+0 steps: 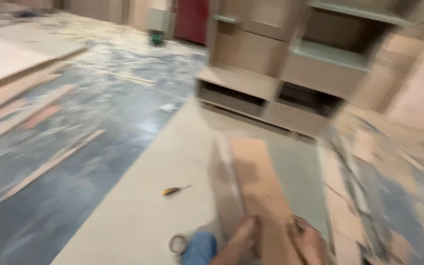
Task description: The person sits on the floor and applies white glue to a rectangular wooden plank using a small wooden stick. They scoop glue from a yellow container and spread it evenly across the surface of the plank.
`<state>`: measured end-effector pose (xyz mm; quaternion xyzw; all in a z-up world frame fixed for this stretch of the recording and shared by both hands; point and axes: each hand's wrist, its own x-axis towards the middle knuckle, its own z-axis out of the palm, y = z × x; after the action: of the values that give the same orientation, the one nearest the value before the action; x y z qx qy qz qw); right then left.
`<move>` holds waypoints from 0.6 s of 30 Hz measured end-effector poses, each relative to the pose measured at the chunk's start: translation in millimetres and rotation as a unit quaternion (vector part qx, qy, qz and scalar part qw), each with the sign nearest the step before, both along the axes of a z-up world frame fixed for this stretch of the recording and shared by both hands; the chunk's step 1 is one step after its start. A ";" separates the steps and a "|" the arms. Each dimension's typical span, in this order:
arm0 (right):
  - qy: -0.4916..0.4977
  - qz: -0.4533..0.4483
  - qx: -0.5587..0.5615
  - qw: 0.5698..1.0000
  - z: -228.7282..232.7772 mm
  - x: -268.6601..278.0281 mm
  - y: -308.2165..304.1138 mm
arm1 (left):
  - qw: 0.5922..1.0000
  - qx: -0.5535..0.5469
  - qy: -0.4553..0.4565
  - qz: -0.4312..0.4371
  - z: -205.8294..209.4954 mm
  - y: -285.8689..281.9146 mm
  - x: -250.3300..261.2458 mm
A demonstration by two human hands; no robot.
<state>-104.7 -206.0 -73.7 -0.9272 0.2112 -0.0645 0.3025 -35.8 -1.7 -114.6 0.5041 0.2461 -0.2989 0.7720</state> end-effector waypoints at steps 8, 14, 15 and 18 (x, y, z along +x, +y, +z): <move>-0.132 -0.068 0.057 0.987 73.3 -35.3 54.7 | 0.982 -0.075 -0.168 0.042 56.5 19.6 -38.2; -0.291 -0.076 0.099 0.949 73.4 -28.1 67.0 | 0.965 -0.051 -0.257 0.006 79.9 35.7 -37.7; -0.271 -0.088 0.106 0.953 63.2 -24.3 67.8 | 0.964 -0.059 -0.260 0.004 77.9 40.3 -36.0; -0.226 -0.090 0.115 0.963 12.6 -5.5 63.1 | 0.974 -0.077 -0.213 0.009 67.8 50.3 -27.8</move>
<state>-110.2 -143.0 -61.1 -0.8245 0.2264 -0.2744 0.4400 -63.6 48.6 -46.8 0.4927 0.0570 -0.1955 0.8460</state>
